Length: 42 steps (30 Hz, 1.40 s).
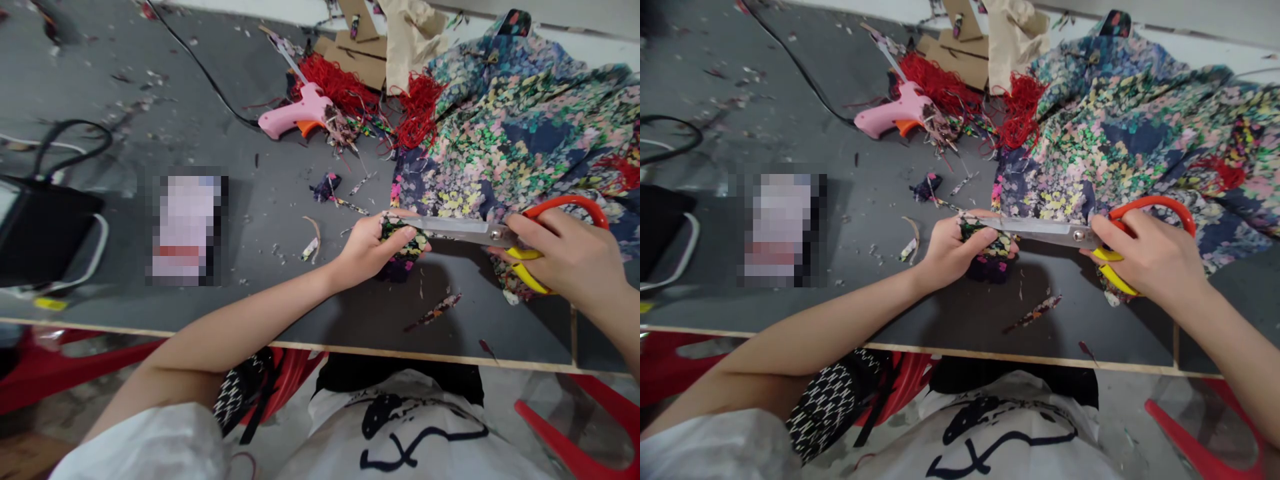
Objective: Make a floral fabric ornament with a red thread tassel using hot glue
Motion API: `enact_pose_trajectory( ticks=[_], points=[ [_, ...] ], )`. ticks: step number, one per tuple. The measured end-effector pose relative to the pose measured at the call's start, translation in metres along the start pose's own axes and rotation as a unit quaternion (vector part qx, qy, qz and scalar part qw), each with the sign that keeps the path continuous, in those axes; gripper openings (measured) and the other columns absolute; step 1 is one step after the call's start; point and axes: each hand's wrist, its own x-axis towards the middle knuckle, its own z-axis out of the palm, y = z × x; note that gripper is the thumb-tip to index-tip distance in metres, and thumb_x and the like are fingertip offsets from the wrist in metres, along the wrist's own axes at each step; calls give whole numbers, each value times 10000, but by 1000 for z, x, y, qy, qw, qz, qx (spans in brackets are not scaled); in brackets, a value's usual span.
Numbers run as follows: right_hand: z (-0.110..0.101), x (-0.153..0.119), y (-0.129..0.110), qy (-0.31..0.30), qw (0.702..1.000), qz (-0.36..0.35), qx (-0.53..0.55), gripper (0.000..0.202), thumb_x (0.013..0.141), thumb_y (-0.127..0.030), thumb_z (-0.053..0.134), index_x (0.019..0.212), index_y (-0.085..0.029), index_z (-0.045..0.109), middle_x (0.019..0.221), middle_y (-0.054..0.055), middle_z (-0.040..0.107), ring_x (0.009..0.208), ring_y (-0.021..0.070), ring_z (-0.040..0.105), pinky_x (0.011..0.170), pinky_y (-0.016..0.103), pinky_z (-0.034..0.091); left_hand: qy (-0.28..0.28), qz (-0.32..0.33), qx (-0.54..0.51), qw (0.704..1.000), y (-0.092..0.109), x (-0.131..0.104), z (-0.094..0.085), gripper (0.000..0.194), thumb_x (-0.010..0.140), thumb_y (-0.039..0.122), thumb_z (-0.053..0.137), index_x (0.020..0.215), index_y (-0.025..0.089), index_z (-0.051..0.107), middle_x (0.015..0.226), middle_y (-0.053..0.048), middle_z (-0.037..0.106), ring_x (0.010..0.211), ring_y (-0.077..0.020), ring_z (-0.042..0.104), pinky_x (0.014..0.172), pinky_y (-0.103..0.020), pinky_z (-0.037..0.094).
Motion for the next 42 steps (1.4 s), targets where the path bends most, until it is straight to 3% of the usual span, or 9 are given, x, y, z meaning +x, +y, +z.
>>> enact_pose_trajectory(
  ticks=[9, 14, 26, 31, 42],
  points=[
    [7, -8, 8, -64, 989, 68, 116, 541, 832, -597, 540, 1086, -123, 597, 865, 92, 619, 772, 201, 595, 623, 280, 465, 6, 40, 59, 997, 4, -1, -2, 454, 840, 537, 580, 1029, 127, 623, 798, -63, 766, 799, -206, 736, 825, -316, 589],
    [7, -14, 10, -93, 989, 39, 105, 519, 838, -601, 527, 1101, -159, 600, 889, 76, 645, 774, 207, 596, 616, 294, 462, -2, 50, 71, 996, 3, -1, -2, 441, 844, 549, 567, 996, 139, 625, 836, -61, 767, 822, -208, 738, 823, -307, 589],
    [1, -6, 8, -31, 999, -11, 40, 440, 830, -541, 582, 1080, -180, 565, 787, 28, 607, 648, 162, 587, 541, 248, 415, -9, 60, 99, 993, 8, 0, -3, 375, 865, 479, 563, 986, 127, 611, 803, -67, 768, 801, -196, 740, 746, -266, 593],
    [-1, -5, 8, -18, 1000, -10, 0, 344, 833, -480, 586, 1031, -198, 580, 732, 15, 581, 597, 159, 555, 502, 248, 372, -6, 38, 81, 996, 6, 0, -2, 374, 853, 461, 579, 1011, 123, 602, 795, -67, 767, 771, -203, 744, 680, -254, 598],
    [-1, -4, 5, 7, 999, -15, -33, 326, 828, -491, 588, 979, -202, 595, 657, 2, 526, 575, 163, 517, 461, 249, 309, 3, -3, 41, 999, 5, 0, 0, 380, 824, 469, 610, 1006, 135, 588, 771, -47, 764, 778, -219, 743, 696, -285, 607]
  ],
)
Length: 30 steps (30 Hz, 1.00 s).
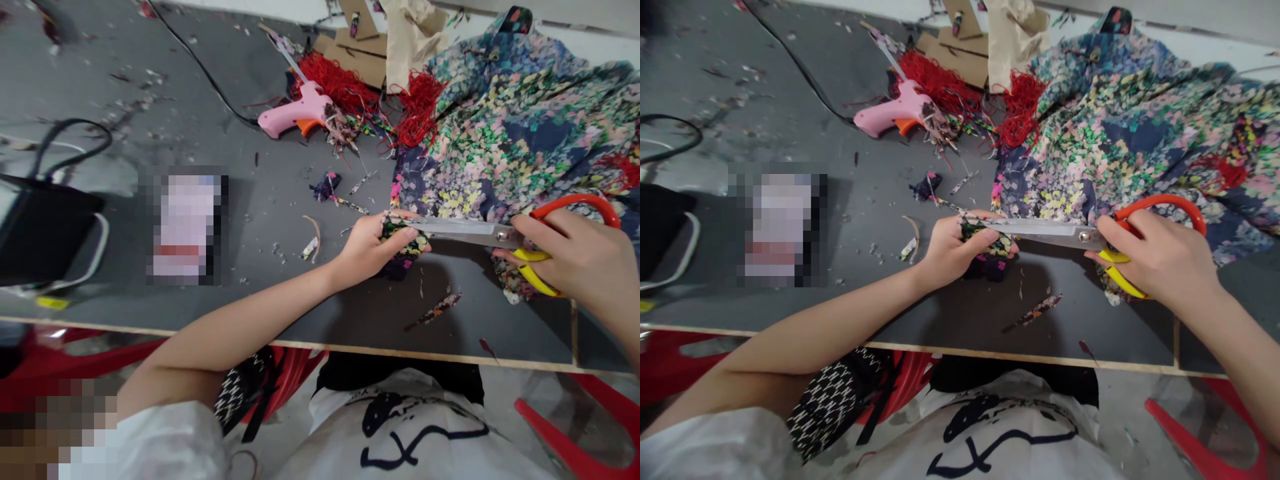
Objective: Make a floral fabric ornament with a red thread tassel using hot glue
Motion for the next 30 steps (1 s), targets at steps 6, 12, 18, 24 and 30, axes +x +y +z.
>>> enact_pose_trajectory(
  ticks=[6, 12, 18, 24, 30],
  points=[
    [2, 0, -1, 5, 1000, 2, -6, 337, 839, -521, 568, 965, -210, 593, 647, -6, 510, 577, 153, 506, 463, 239, 290, 6, -7, 2, 1000, -2, 1, 0, 370, 819, 456, 611, 1003, 135, 584, 749, -44, 763, 769, -218, 742, 705, -295, 606],
    [4, -1, -1, 8, 1000, -5, 5, 323, 832, -494, 586, 963, -199, 593, 676, 3, 554, 590, 153, 520, 477, 235, 301, 0, -28, -5, 1000, -2, 1, 0, 430, 804, 501, 619, 1029, 136, 582, 761, -45, 763, 771, -222, 742, 696, -295, 609],
    [4, -1, 0, 13, 1000, -6, 6, 281, 836, -449, 582, 938, -188, 606, 654, -1, 558, 570, 140, 510, 478, 234, 302, -4, -25, -7, 1000, -3, 1, 0, 459, 798, 519, 625, 1045, 134, 591, 769, -48, 764, 765, -218, 742, 731, -303, 611],
    [3, -1, 1, 25, 1000, 1, 7, 206, 837, -367, 579, 958, -202, 598, 638, -8, 560, 546, 153, 514, 453, 243, 294, -10, -34, -26, 999, -4, 1, 1, 488, 774, 560, 640, 1027, 145, 589, 776, -48, 763, 769, -228, 742, 752, -336, 619],
    [1, 1, 1, -1, 1000, -1, 22, 349, 833, -507, 575, 951, -182, 615, 690, 23, 570, 596, 158, 535, 481, 239, 335, -12, -24, -15, 1000, -2, 1, 0, 461, 789, 549, 629, 1010, 147, 590, 777, -53, 762, 777, -230, 742, 730, -315, 613]
  ],
)
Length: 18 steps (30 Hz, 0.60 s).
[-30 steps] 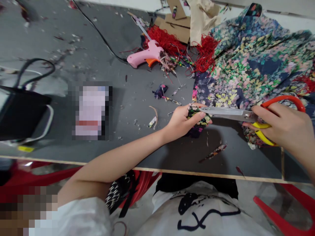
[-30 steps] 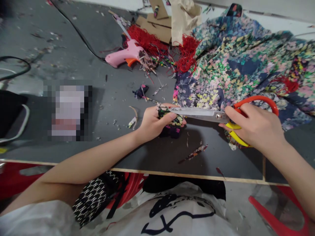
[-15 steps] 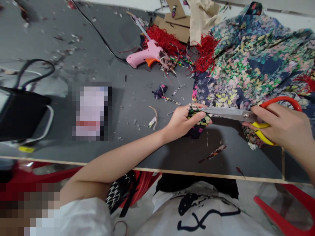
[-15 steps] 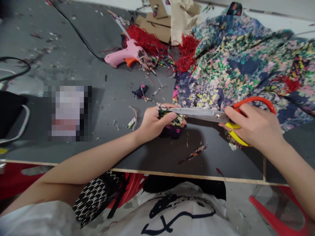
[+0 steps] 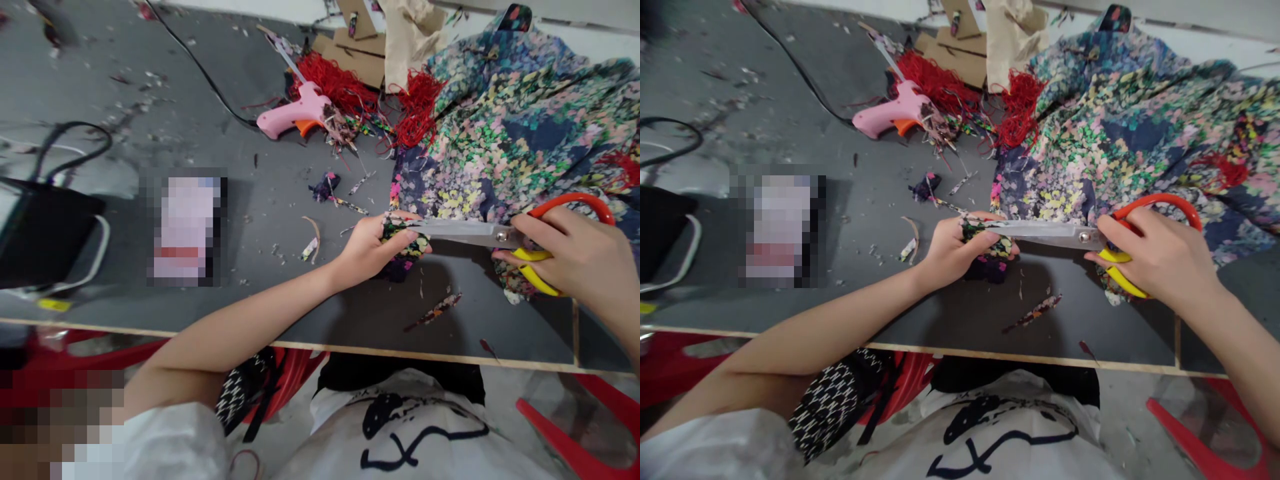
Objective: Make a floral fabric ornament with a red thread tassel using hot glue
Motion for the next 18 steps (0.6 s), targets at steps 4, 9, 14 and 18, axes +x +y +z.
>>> enact_pose_trajectory(
  ticks=[4, 9, 14, 18],
  points=[
    [0, 0, -1, -11, 1000, 4, 4, 348, 826, -496, 576, 957, -178, 630, 700, 29, 560, 602, 161, 527, 487, 242, 343, -5, 12, 5, 1000, 0, -1, 0, 420, 812, 526, 610, 1000, 151, 584, 787, -54, 762, 793, -228, 742, 724, -306, 606],
    [3, 1, -4, -1, 1000, 8, 9, 352, 824, -506, 574, 972, -191, 627, 682, 14, 554, 585, 151, 510, 482, 244, 330, -10, 33, 29, 999, -2, -1, 0, 404, 829, 527, 586, 975, 150, 595, 806, -61, 761, 817, -220, 736, 751, -308, 595],
    [3, 6, -7, 9, 1000, 4, 3, 386, 823, -534, 586, 983, -185, 618, 680, 10, 572, 581, 141, 509, 489, 245, 322, -12, 44, 45, 998, 0, -1, -1, 388, 840, 518, 575, 931, 145, 624, 825, -64, 755, 833, -213, 729, 761, -293, 584],
    [3, 8, -8, 12, 1000, -3, 5, 378, 831, -514, 595, 983, -168, 611, 684, 11, 578, 580, 129, 505, 505, 241, 327, -21, 28, 21, 999, 0, 0, 0, 408, 825, 535, 586, 927, 143, 624, 839, -62, 751, 815, -211, 733, 721, -281, 589]
  ],
)
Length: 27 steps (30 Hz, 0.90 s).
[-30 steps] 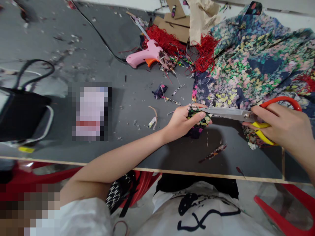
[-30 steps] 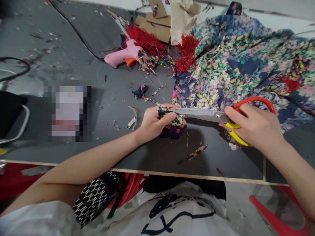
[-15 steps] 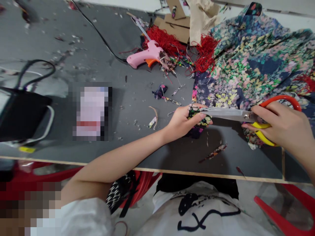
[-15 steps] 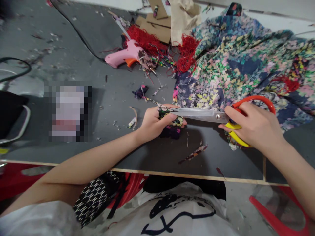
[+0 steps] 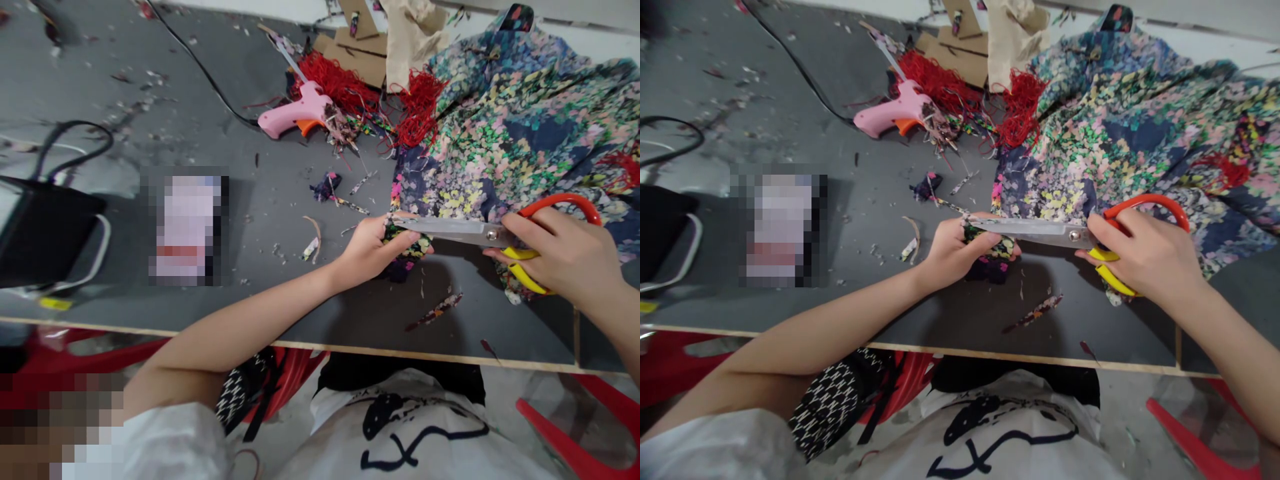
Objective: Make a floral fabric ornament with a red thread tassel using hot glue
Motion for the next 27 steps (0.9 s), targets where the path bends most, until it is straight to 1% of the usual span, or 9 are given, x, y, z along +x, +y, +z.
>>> enact_pose_trajectory(
  ticks=[10, 12, 14, 16, 17, 20, 23, 25, 27],
  points=[
    [1, -2, -2, 14, 1000, -2, 2, 343, 818, -472, 633, 979, -171, 605, 653, -1, 579, 578, 133, 536, 502, 241, 330, -6, -11, 7, 1000, 3, 1, -1, 389, 828, 510, 590, 902, 133, 642, 839, -69, 750, 811, -208, 729, 678, -258, 587],
    [3, -3, -3, 2, 999, 31, 30, 357, 819, -493, 620, 985, -176, 606, 663, -1, 586, 597, 141, 558, 506, 241, 345, -6, -20, 10, 1000, 5, 1, 0, 393, 825, 513, 595, 920, 135, 644, 852, -68, 750, 817, -207, 727, 667, -253, 583],
    [7, -3, -3, -48, 988, 112, 94, 367, 820, -506, 606, 1003, -188, 612, 698, 3, 599, 630, 150, 576, 523, 237, 370, -12, -33, -6, 999, 6, 1, 1, 406, 815, 523, 605, 957, 143, 631, 865, -61, 745, 785, -199, 727, 664, -258, 581],
    [15, -3, -1, -124, 959, 198, 158, 363, 817, -465, 614, 1067, -202, 612, 783, 16, 633, 676, 157, 593, 569, 237, 407, -18, -37, -23, 999, 5, 2, 1, 410, 818, 524, 602, 997, 154, 607, 855, -52, 740, 760, -186, 724, 695, -269, 577],
    [19, -2, 0, -155, 945, 226, 176, 368, 814, -423, 619, 1113, -208, 607, 831, 27, 649, 706, 165, 603, 604, 247, 427, -18, -29, -23, 999, 4, 2, 2, 397, 827, 515, 594, 1003, 159, 600, 850, -50, 738, 770, -181, 720, 724, -273, 571],
    [29, -2, 7, -212, 923, 250, 201, 437, 801, -294, 594, 1228, -200, 578, 951, 72, 683, 790, 197, 625, 683, 293, 459, -13, 17, 7, 1000, 2, 3, -1, 320, 858, 451, 556, 1007, 170, 597, 896, -55, 731, 847, -169, 694, 807, -277, 536],
    [27, 1, 13, -241, 928, 212, 187, 497, 836, -305, 560, 1313, -169, 523, 1029, 121, 688, 848, 228, 628, 715, 322, 465, -4, 63, 69, 996, 1, 4, -5, 256, 844, 377, 515, 967, 172, 608, 931, -43, 698, 854, -166, 646, 821, -279, 503],
    [19, 6, 14, -229, 947, 190, 121, 463, 872, -337, 530, 1293, -147, 543, 981, 141, 696, 871, 257, 622, 728, 345, 459, 16, 76, 125, 989, 1, 6, -7, 233, 832, 348, 482, 931, 173, 600, 884, -25, 664, 816, -163, 608, 802, -279, 483],
    [8, 15, 9, -166, 959, 218, 70, 331, 891, -331, 503, 1127, -142, 641, 932, 137, 699, 880, 267, 620, 727, 351, 452, 45, 76, 165, 982, -1, 7, -8, 219, 843, 339, 455, 932, 180, 576, 816, -6, 617, 763, -153, 567, 767, -273, 466]
  ],
)
